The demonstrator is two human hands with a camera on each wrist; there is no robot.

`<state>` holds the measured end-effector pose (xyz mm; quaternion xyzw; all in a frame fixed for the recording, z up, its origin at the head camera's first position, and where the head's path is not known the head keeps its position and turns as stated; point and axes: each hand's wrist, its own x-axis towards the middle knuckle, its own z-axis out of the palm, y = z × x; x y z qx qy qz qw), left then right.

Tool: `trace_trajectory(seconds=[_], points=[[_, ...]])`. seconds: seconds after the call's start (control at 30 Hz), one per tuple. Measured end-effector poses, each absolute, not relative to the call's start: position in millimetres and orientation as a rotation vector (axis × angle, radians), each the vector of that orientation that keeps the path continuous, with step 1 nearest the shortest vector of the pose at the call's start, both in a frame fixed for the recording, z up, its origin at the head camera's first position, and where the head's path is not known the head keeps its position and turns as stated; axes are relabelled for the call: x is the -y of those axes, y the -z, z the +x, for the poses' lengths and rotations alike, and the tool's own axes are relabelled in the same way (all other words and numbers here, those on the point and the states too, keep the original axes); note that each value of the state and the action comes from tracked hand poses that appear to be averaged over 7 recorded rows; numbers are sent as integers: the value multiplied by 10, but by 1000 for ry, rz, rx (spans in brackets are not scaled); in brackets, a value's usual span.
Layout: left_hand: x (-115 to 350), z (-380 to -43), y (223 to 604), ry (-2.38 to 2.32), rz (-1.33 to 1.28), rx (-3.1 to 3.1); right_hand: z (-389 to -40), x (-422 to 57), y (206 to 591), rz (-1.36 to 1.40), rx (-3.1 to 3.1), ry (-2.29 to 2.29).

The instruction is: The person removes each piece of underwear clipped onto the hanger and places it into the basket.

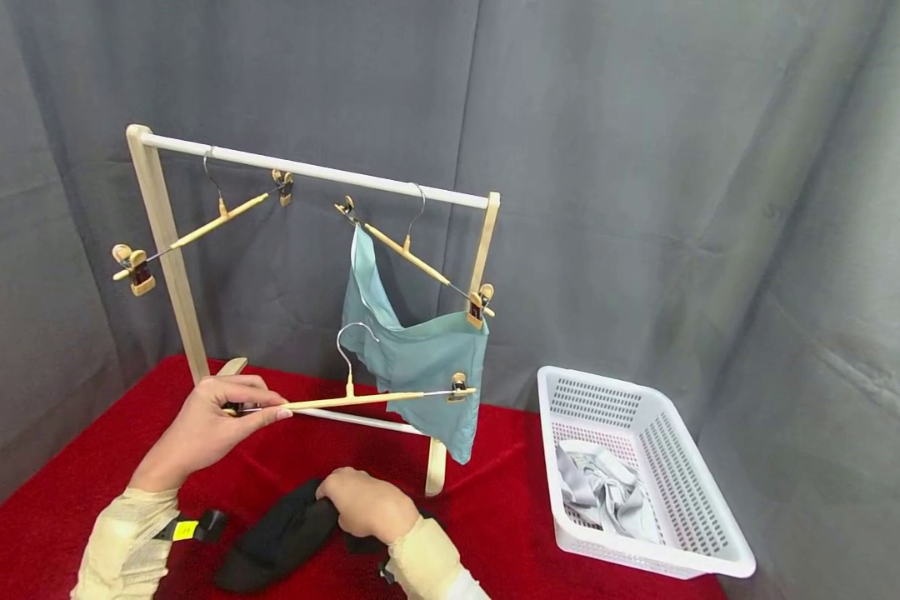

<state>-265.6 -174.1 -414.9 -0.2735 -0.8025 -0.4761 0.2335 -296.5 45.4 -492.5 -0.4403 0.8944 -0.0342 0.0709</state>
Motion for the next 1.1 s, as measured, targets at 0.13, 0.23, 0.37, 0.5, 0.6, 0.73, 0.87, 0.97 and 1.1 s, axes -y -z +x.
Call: trace_trajectory(seconds=[0.13,0.23,0.37,0.5,0.6,0.73,0.87,0.97,1.1], points=[[1727,-2671,4136,1303,-743,2212,-3079,-591,4882,-1371,-2718,198],[1726,-2683,4135,1294,-727,2218,-3166,-685,4859,-1395,-2754,303],[1718,-2690,4122,1294,-726,2219,-3242,-795,4816,-1407,-2794,461],[1713,-2702,4115,1291,-734,2214,-3260,-891,4764,-1341,-2845,560],[1716,-2705,4120,1296,-741,2213,-3253,-945,4740,-1284,-2873,584],[1727,-2693,4128,1301,-741,2211,-3247,-998,4719,-1249,-2875,647],[1736,-2682,4137,1298,-728,2205,-3268,-1029,4685,-1379,-2882,658],[1747,-2677,4150,1295,-707,2206,-3288,-1053,4658,-1530,-2871,620],[1755,-2662,4156,1285,-685,2210,-3286,-1090,4622,-1623,-2855,625]])
